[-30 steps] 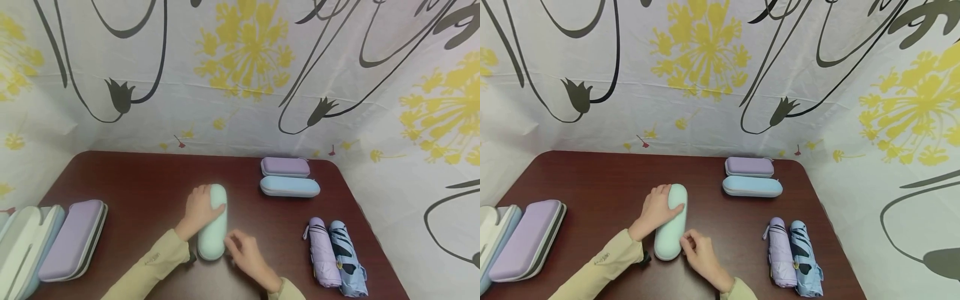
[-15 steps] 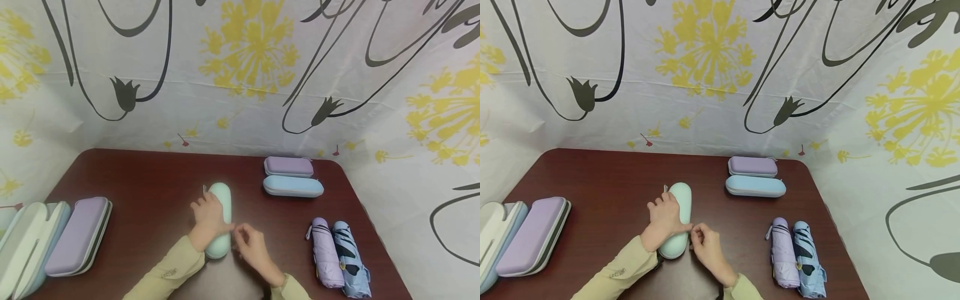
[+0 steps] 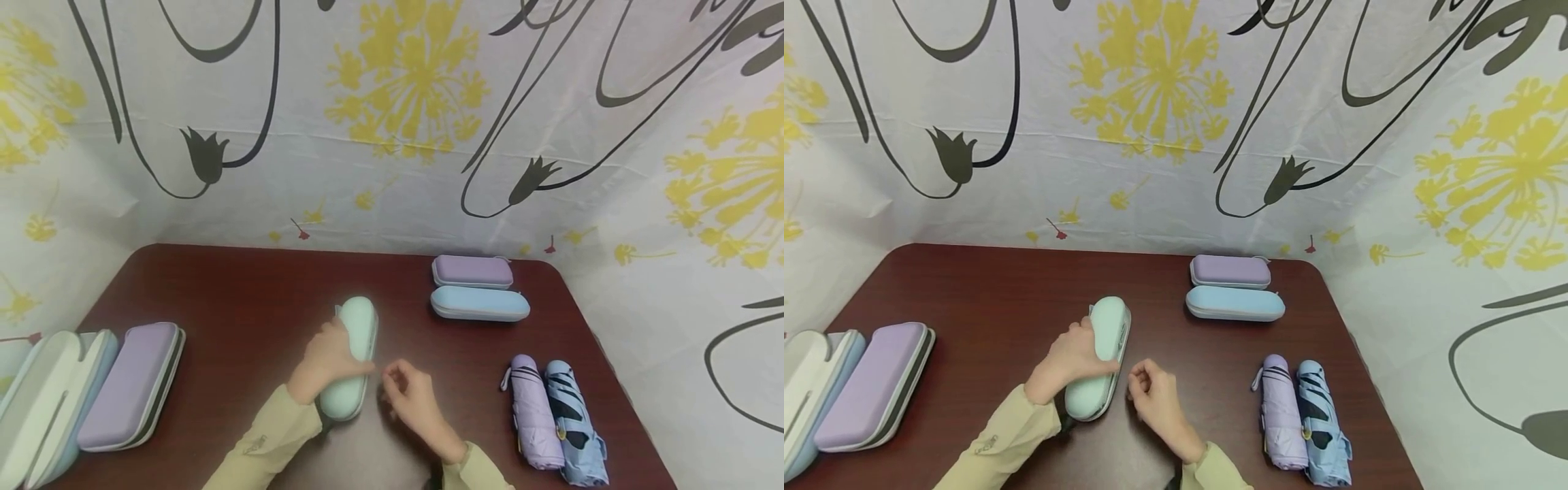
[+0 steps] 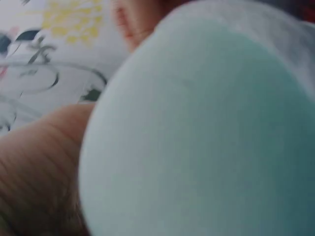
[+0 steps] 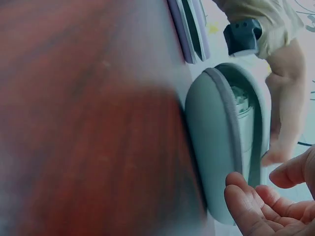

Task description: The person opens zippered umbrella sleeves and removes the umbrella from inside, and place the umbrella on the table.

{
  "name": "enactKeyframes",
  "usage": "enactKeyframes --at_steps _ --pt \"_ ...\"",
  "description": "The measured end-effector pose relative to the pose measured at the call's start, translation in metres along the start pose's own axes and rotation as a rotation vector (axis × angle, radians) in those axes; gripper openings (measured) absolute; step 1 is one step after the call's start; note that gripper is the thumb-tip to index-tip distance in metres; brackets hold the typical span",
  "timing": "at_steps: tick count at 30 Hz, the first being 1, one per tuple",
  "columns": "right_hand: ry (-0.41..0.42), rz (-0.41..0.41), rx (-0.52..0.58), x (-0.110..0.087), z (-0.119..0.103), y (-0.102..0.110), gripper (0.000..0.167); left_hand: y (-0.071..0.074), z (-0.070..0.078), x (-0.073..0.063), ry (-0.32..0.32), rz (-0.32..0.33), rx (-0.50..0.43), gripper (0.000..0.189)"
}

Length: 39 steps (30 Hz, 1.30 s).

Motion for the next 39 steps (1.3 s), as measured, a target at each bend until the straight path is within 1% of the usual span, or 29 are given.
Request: enactKeyframes --at_steps 4,5,7,9,11,13,15,17,21,24,28,31,33,35,37,39 --pt "0.062 0.056 -0.134 0.008 -0.006 0.005 0.008 0.009 -0.011 -0.001 -0.073 -0.057 -0.172 0.069" --pt "0.066 0.063 -0.159 0.011 -0.007 0.006 0.010 0.011 -0.014 -0.002 -0.079 -0.069 -0.211 0.066" --pt "0.065 0.058 -0.186 0.017 -0.010 0.007 0.014 0.015 -0.020 -0.004 -0.091 -0.088 -0.279 0.064" --pt "0.046 0.030 -0.193 0.024 -0.013 0.006 0.019 0.017 -0.027 -0.006 -0.087 -0.112 -0.362 0.063" --pt "0.024 0.006 -0.209 0.032 -0.015 0.005 0.023 0.018 -0.035 -0.007 -0.074 -0.130 -0.434 0.063" --pt "-0.004 -0.008 -0.246 0.040 -0.017 0.002 0.029 0.018 -0.042 -0.008 -0.073 -0.153 -0.515 0.061" --pt "-0.049 -0.012 -0.304 0.048 -0.018 0.000 0.032 0.017 -0.048 -0.008 -0.072 -0.172 -0.576 0.062" --pt "-0.099 -0.015 -0.368 0.054 -0.018 -0.003 0.033 0.016 -0.050 -0.009 -0.083 -0.201 -0.640 0.061" --pt "-0.203 -0.043 -0.465 0.066 -0.019 -0.011 0.046 0.013 -0.054 -0.010 -0.111 -0.253 -0.753 0.058" --pt "-0.258 -0.077 -0.533 0.074 -0.021 -0.018 0.059 0.011 -0.057 -0.011 -0.127 -0.273 -0.790 0.057" --pt "-0.326 -0.146 -0.610 0.082 -0.027 -0.025 0.063 0.009 -0.061 -0.011 -0.117 -0.263 -0.793 0.059" --pt "-0.363 -0.189 -0.646 0.086 -0.031 -0.029 0.062 0.008 -0.063 -0.010 -0.103 -0.245 -0.788 0.061" --pt "-0.384 -0.202 -0.637 0.089 -0.029 -0.031 0.063 0.008 -0.065 -0.010 -0.087 -0.223 -0.780 0.062" --pt "-0.392 -0.206 -0.589 0.092 -0.026 -0.031 0.064 0.007 -0.067 -0.011 -0.067 -0.198 -0.772 0.062" --pt "-0.408 -0.211 -0.505 0.093 -0.020 -0.031 0.067 0.005 -0.068 -0.012 -0.046 -0.175 -0.766 0.063" --pt "-0.405 -0.220 -0.425 0.094 -0.016 -0.030 0.069 0.004 -0.069 -0.013 -0.025 -0.159 -0.769 0.064"
Point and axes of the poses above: each hand's wrist, its own x-axis towards the middle knuckle, its own y-axis out of the back of the hand, z = x × y, the point moved 5 cm from there along x, towards the middle knuckle, and after that the axes turned 13 degrees about -z, right-handed, at the moved point
